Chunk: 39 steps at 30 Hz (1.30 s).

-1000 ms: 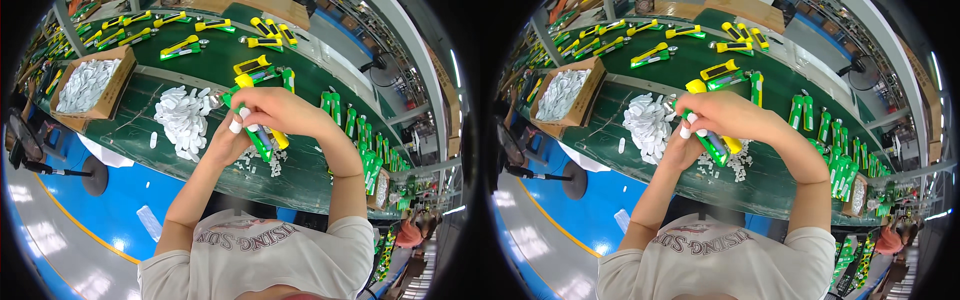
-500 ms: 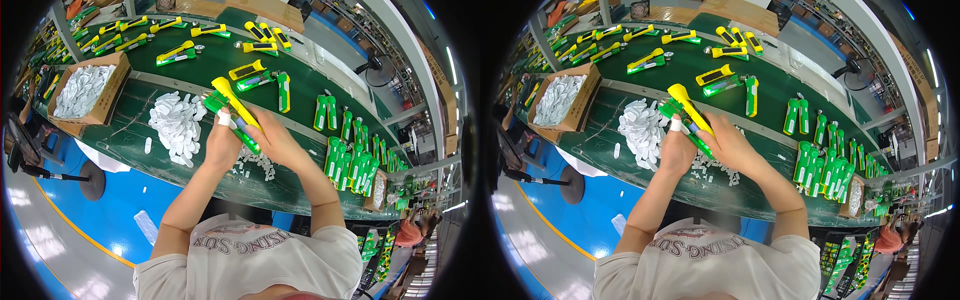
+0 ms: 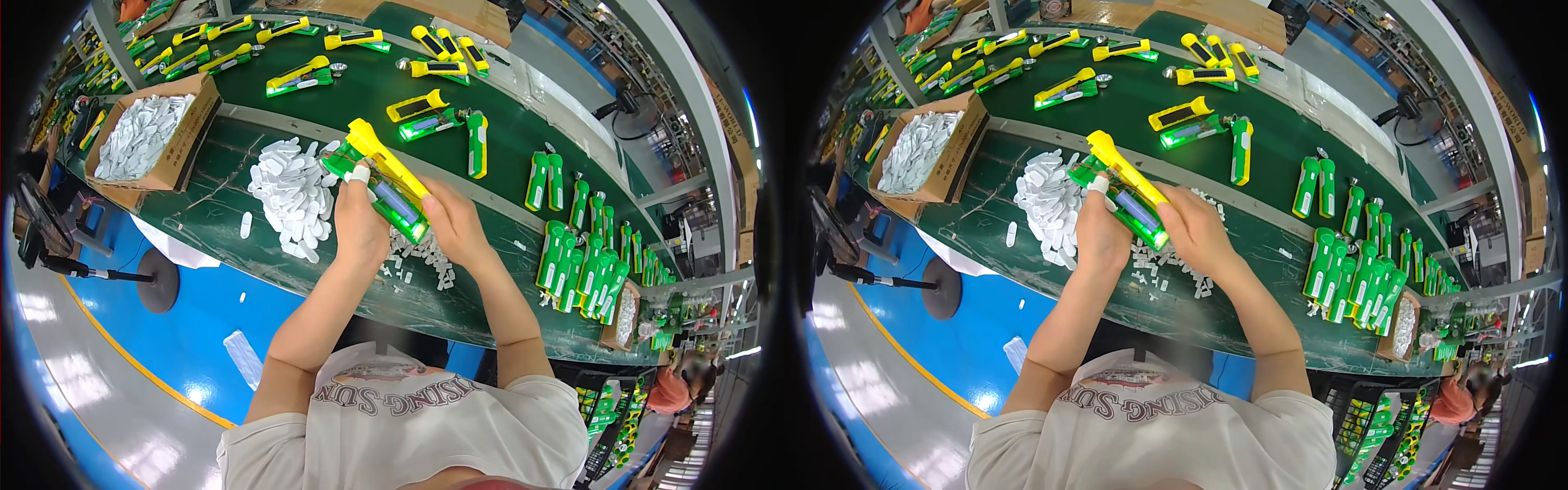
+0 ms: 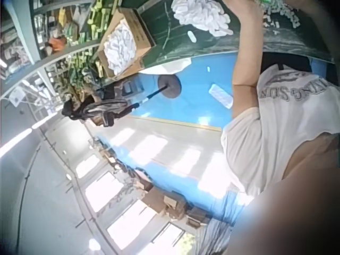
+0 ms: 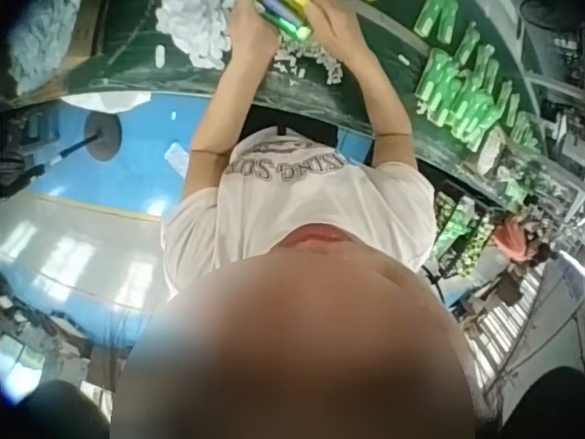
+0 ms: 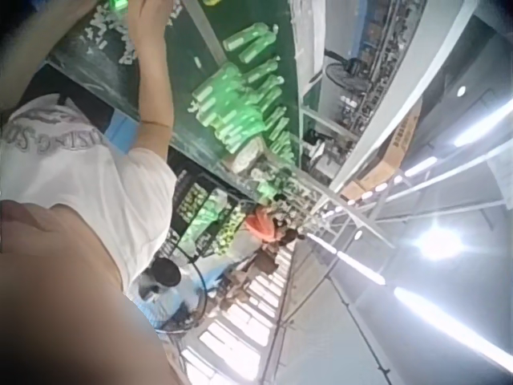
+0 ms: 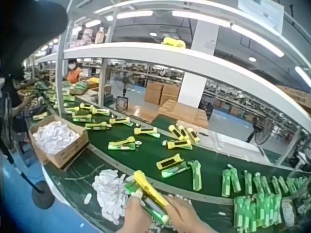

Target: Assembling small plastic components onto flashlight bodies on a factory production line.

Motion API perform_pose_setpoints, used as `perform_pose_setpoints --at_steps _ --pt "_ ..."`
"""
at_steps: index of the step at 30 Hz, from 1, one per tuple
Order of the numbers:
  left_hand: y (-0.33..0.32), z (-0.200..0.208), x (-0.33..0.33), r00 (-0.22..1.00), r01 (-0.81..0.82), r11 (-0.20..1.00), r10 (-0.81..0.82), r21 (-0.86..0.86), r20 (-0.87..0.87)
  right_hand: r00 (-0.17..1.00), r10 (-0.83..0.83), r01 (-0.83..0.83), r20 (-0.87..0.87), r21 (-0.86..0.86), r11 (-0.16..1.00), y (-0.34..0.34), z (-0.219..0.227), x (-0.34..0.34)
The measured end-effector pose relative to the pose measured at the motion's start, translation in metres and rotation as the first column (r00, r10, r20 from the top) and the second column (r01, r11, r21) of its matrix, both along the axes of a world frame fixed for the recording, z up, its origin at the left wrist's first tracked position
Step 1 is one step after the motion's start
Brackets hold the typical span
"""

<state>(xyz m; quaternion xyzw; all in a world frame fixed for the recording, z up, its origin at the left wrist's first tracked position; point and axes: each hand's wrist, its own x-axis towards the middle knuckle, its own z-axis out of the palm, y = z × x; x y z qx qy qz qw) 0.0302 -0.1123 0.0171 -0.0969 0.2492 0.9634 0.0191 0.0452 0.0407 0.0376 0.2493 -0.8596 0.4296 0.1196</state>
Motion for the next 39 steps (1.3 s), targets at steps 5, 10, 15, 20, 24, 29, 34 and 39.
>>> perform_pose_setpoints --at_steps 5,10,15,20,24,29,34,39 --pt "0.011 -0.025 -0.002 0.994 -0.088 0.991 0.079 -0.104 -0.08 0.996 -0.09 0.088 0.0 0.163 0.983 -0.015 0.004 0.019" --pt "0.011 -0.012 0.013 0.979 0.072 0.994 -0.056 0.08 -0.196 0.998 -0.057 0.054 0.01 0.177 0.983 -0.008 0.001 0.023" --pt "0.009 -0.029 0.006 0.988 0.073 0.922 -0.12 -0.381 -0.099 1.0 -0.031 0.03 0.002 0.136 0.99 0.001 -0.018 0.029" --pt "-0.01 -0.005 0.0 0.951 0.222 0.914 -0.28 -0.341 -0.13 0.999 0.023 -0.018 -0.028 0.145 0.989 0.012 -0.035 0.048" --pt "0.007 -0.013 0.019 0.921 0.368 0.93 -0.367 -0.023 -0.129 0.948 -0.191 0.227 -0.256 0.116 0.967 0.001 -0.046 0.051" --pt "-0.013 -0.044 0.018 0.952 0.301 0.932 -0.279 -0.202 0.129 0.989 0.145 -0.143 0.012 -0.114 0.983 0.048 -0.057 0.05" --pt "-0.04 -0.052 -0.024 0.938 0.346 0.936 -0.343 0.058 -0.051 0.925 -0.371 0.35 0.082 0.192 0.917 0.134 -0.093 0.015" --pt "-0.016 -0.057 -0.025 0.92 0.375 0.911 -0.388 0.174 0.05 0.928 -0.35 0.37 -0.126 0.411 0.833 0.12 -0.114 0.011"
